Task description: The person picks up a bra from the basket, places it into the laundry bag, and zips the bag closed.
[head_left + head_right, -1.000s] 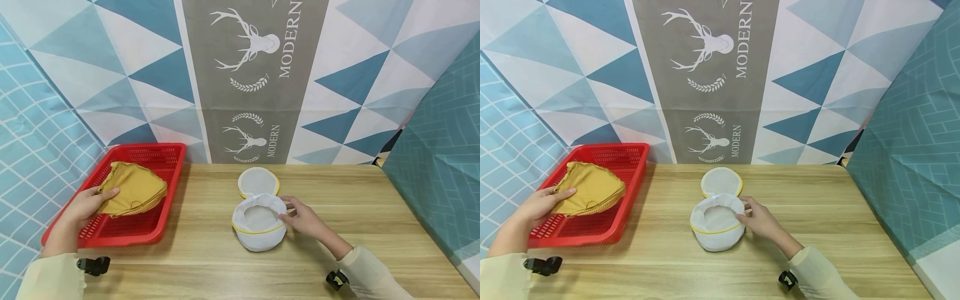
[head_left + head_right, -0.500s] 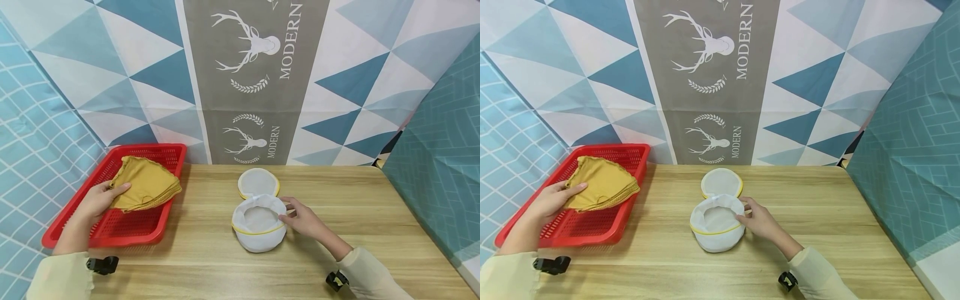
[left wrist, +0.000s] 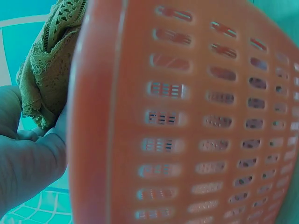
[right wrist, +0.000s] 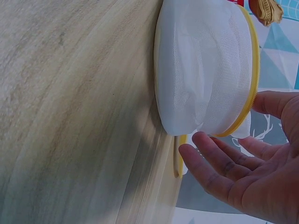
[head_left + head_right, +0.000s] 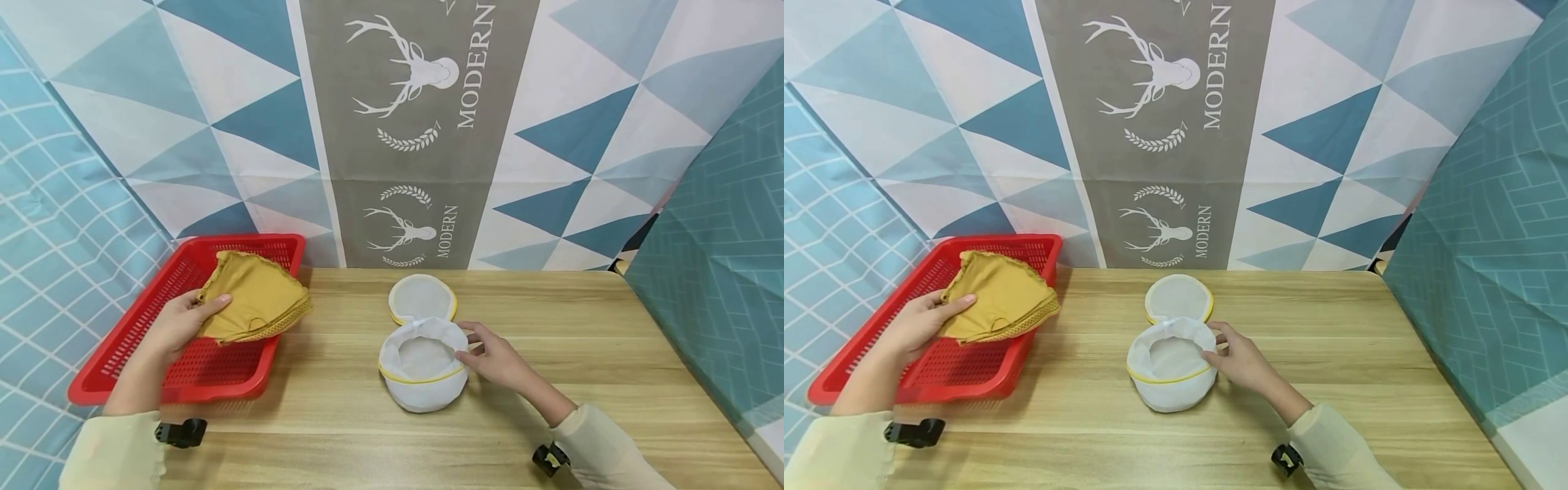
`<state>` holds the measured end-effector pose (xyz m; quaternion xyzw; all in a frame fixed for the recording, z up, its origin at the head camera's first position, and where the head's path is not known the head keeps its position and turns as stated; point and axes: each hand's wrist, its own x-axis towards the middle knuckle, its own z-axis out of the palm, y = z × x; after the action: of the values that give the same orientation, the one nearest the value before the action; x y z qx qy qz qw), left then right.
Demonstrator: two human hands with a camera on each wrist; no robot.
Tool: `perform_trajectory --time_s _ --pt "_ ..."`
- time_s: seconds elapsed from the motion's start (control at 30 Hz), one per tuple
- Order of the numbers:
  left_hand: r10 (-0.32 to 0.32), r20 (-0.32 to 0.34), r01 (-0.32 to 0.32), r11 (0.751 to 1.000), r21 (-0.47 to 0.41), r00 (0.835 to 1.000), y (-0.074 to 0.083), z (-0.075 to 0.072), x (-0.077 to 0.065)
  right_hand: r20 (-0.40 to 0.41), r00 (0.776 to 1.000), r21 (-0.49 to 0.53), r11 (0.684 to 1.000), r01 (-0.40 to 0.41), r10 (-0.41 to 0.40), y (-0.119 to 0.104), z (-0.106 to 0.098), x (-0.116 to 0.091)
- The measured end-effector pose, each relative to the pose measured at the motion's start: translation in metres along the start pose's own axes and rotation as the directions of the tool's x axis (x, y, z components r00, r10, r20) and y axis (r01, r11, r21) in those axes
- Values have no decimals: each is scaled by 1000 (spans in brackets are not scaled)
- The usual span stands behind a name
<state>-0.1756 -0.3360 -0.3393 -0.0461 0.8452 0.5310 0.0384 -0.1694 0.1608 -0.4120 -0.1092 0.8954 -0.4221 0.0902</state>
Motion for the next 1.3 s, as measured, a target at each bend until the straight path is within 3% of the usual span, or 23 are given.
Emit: perform_trajectory --time_s 0.47,1.3 --pt "24 10 -23 999 -30 1000 7 12 -2 1 1000 0 1000 9 -9 -1 -1 -1" --pt "53 57 -49 996 -69 997 27 57 2 3 1000 2 1000 11 -11 -3 1 -2"
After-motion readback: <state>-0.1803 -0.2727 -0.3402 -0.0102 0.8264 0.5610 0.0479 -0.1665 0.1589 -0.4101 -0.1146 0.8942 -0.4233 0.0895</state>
